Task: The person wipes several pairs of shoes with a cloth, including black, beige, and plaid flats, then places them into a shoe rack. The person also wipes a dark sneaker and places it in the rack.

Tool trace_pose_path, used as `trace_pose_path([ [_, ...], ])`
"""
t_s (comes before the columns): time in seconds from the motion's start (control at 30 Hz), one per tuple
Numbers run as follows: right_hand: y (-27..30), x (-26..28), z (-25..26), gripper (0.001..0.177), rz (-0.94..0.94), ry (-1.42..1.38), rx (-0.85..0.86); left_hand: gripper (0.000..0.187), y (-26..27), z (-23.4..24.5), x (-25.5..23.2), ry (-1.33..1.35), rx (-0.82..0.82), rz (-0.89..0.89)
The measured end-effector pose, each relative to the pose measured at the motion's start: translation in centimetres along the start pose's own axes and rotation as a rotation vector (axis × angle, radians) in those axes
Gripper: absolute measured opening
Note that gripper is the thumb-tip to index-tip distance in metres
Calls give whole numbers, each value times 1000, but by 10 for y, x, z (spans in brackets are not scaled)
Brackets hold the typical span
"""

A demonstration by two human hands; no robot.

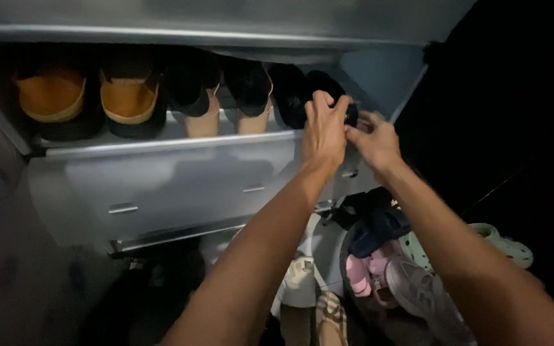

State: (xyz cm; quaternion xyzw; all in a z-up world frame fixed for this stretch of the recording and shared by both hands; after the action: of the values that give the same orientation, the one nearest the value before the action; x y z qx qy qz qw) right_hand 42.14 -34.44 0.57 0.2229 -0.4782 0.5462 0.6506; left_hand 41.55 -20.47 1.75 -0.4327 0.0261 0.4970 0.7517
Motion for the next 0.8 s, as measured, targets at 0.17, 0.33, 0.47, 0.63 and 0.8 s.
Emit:
trace_pose_path([
  [0.17,-9,21,-11,63,24,97,0,54,-15,-24,17,88,-51,4],
  [0.33,-27,10,-19,63,-29,168,42,57,-20,-46,17,5,-117,-20],
  [0.47,2,31,-23,38,94,-126,89,51,-12,-41,11,-82,-111,-18],
  [0.63,7,19,-34,14,162,-383,162,70,-2,-40,21,-150,-38,-99],
  [0.8,63,36,-44,14,280,-450,-65,72,36,10,23,102,138,-320],
])
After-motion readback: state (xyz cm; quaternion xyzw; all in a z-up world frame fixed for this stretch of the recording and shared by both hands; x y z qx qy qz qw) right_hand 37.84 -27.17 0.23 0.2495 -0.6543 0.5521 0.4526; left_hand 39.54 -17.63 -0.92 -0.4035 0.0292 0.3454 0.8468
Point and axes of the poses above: each hand's wrist, its own y-axis away from the middle knuckle, its own z-axis out of the back of the hand, x = y × z, the point moved 1 cm from there along -y, towards the middle knuckle, and after that the axes turned 8 degrees about -y, right-handed, at the moved point
